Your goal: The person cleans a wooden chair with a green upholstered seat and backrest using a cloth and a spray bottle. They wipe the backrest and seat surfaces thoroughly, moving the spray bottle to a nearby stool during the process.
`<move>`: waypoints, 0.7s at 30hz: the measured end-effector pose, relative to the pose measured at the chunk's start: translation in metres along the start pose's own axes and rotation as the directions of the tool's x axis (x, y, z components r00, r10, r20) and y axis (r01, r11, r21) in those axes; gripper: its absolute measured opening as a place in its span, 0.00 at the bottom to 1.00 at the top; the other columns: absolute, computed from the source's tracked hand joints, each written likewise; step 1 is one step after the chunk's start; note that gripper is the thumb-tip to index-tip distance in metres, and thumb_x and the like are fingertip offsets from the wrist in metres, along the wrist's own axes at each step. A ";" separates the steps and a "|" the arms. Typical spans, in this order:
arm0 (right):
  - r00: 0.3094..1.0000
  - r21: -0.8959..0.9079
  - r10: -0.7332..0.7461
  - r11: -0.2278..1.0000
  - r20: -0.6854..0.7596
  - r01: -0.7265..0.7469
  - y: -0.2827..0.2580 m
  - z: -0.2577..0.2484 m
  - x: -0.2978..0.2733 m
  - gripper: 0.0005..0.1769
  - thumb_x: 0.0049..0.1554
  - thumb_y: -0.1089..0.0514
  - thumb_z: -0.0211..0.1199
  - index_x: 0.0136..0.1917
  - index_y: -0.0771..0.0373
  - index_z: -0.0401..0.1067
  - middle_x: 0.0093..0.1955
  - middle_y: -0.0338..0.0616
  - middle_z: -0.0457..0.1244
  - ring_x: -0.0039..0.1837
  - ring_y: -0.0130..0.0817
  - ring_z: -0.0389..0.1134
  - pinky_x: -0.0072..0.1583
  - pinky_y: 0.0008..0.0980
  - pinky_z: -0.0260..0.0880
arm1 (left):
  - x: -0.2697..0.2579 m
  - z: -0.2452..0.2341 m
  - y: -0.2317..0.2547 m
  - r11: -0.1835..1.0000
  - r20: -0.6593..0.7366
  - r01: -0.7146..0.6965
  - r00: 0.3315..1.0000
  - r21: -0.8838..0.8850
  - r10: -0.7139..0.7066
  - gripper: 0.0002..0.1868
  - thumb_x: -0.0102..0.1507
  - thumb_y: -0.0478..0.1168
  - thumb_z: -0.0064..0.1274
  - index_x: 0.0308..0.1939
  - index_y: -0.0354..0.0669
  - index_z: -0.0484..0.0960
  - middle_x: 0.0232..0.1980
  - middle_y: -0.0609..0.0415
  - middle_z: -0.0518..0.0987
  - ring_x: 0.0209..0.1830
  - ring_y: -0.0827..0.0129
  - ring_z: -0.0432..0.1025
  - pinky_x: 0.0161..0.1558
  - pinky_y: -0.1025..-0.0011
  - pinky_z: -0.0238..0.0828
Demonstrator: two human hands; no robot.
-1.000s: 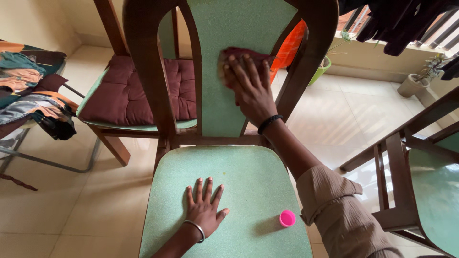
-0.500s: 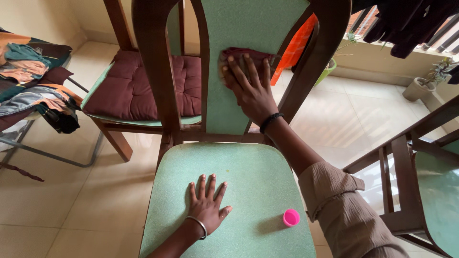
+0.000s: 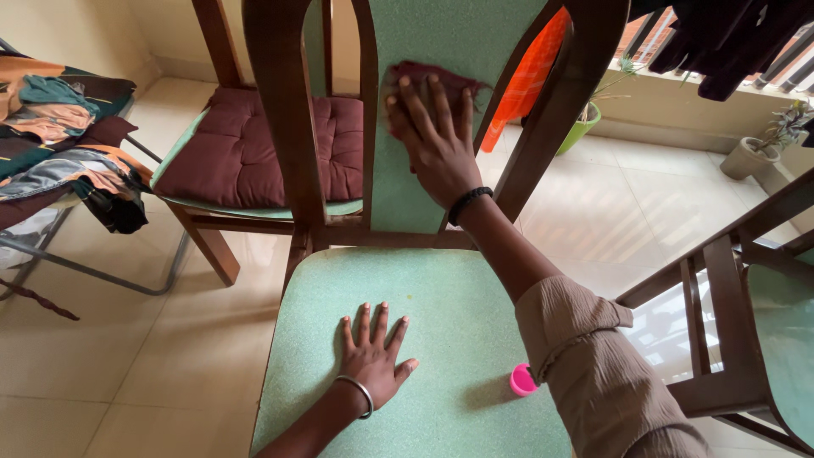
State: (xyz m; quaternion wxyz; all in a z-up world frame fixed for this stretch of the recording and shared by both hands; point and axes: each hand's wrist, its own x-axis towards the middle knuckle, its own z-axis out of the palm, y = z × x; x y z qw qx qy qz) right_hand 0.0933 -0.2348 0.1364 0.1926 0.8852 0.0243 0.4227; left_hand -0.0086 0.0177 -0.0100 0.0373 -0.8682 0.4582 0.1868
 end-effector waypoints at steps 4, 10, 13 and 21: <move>0.998 -0.164 -0.059 0.985 -0.026 0.054 0.010 0.011 -0.012 0.45 0.60 0.61 0.68 0.85 0.44 0.54 0.88 0.37 0.40 0.87 0.45 0.38 0.81 0.70 0.33 | 0.000 -0.002 0.001 1.000 0.021 0.009 1.000 0.002 -0.009 0.41 0.70 0.66 0.19 0.82 0.56 0.33 0.84 0.41 0.26 0.82 0.38 0.19 0.73 0.32 0.16; 0.998 -0.030 0.058 0.998 0.031 -0.057 0.011 0.002 -0.002 0.54 0.51 0.59 0.73 0.85 0.47 0.53 0.88 0.40 0.39 0.87 0.51 0.38 0.80 0.73 0.34 | -0.001 -0.002 0.002 1.000 0.019 0.014 1.000 0.002 -0.014 0.41 0.70 0.66 0.19 0.83 0.57 0.33 0.85 0.41 0.26 0.83 0.39 0.19 0.73 0.32 0.16; 0.998 -0.050 0.056 0.997 0.021 -0.055 -0.001 0.001 0.010 0.56 0.48 0.59 0.75 0.85 0.46 0.52 0.88 0.40 0.38 0.86 0.52 0.38 0.79 0.74 0.35 | 0.000 -0.002 0.002 1.000 0.028 0.015 0.999 -0.003 -0.015 0.41 0.70 0.67 0.19 0.82 0.57 0.32 0.85 0.41 0.25 0.83 0.39 0.18 0.73 0.32 0.15; 0.993 -0.071 -0.065 0.996 -0.104 0.057 -0.010 0.005 -0.005 0.44 0.61 0.59 0.73 0.83 0.50 0.53 0.89 0.39 0.39 0.88 0.49 0.38 0.81 0.73 0.35 | -0.001 0.000 0.001 1.000 0.013 0.022 1.000 0.007 -0.022 0.41 0.70 0.66 0.19 0.82 0.58 0.33 0.85 0.42 0.26 0.83 0.40 0.19 0.73 0.33 0.15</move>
